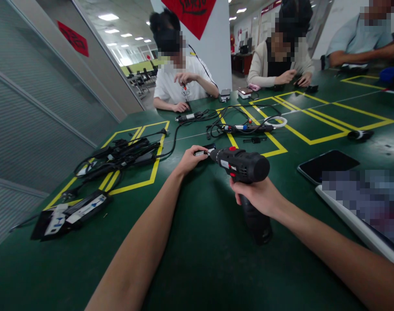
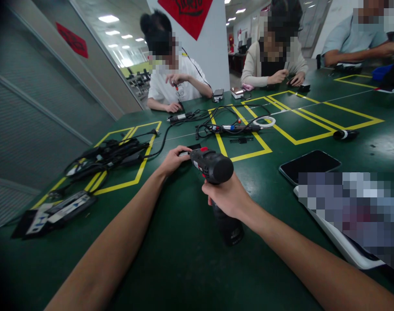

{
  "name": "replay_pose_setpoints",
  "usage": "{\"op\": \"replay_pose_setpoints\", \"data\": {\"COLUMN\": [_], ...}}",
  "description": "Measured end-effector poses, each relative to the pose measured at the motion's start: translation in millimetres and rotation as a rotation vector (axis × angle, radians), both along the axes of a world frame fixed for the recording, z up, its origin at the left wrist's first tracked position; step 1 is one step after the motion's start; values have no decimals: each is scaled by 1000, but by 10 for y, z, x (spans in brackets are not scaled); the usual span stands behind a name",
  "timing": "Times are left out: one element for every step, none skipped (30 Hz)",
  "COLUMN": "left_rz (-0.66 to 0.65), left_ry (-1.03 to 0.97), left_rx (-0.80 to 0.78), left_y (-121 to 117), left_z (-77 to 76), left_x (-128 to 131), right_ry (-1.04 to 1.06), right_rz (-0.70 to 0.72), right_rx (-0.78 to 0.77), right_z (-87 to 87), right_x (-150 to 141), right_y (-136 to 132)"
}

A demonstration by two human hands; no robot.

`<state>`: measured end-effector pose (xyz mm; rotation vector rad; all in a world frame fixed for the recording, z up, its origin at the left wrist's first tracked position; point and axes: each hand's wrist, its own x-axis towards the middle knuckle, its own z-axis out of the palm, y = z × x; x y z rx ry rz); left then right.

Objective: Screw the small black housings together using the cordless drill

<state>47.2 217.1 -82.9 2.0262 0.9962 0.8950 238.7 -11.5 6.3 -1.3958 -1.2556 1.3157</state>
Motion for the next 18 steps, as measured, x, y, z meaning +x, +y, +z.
{"op": "replay_pose_setpoints", "data": {"left_rz": [-4,-9,-15,-19,-22,-24,-24,-24,-22,-20,-20,-19,-20,-23,-25,-29,-31,-32], "left_ry": [-3,-5,-7,-8,-7,-4,-1,2,3,2,2,2,3,4,4,4,3,3], "left_rx": [2,6,10,13,15,14,11,7,4,2,1,0,-2,-2,1,6,12,16], "left_y": [3,5,7,8,9,8,7,5,3,2,1,1,2,2,3,3,2,1], "left_z": [-1,-1,0,2,5,9,12,14,16,16,14,12,10,8,7,7,8,9], "left_x": [-2,-5,-7,-8,-9,-10,-9,-9,-9,-9,-9,-10,-12,-14,-15,-16,-17,-17], "right_ry": [-2,-4,-6,-6,-4,-2,-1,2,3,6,10,13,17,20,23,23,21,16], "right_rz": [2,4,9,14,17,18,16,12,10,9,9,12,13,13,14,14,15,18], "right_rx": [-5,-3,0,6,13,15,14,10,4,-1,-6,-12,-16,-21,-25,-24,-20,-13], "right_z": [-1,-5,-11,-19,-26,-31,-33,-31,-26,-18,-10,-2,4,6,5,0,-8,-17], "right_x": [2,4,8,11,15,18,20,21,21,22,21,21,21,21,21,21,22,24], "right_y": [0,1,1,2,4,5,6,6,6,6,6,5,4,3,2,2,1,1]}}
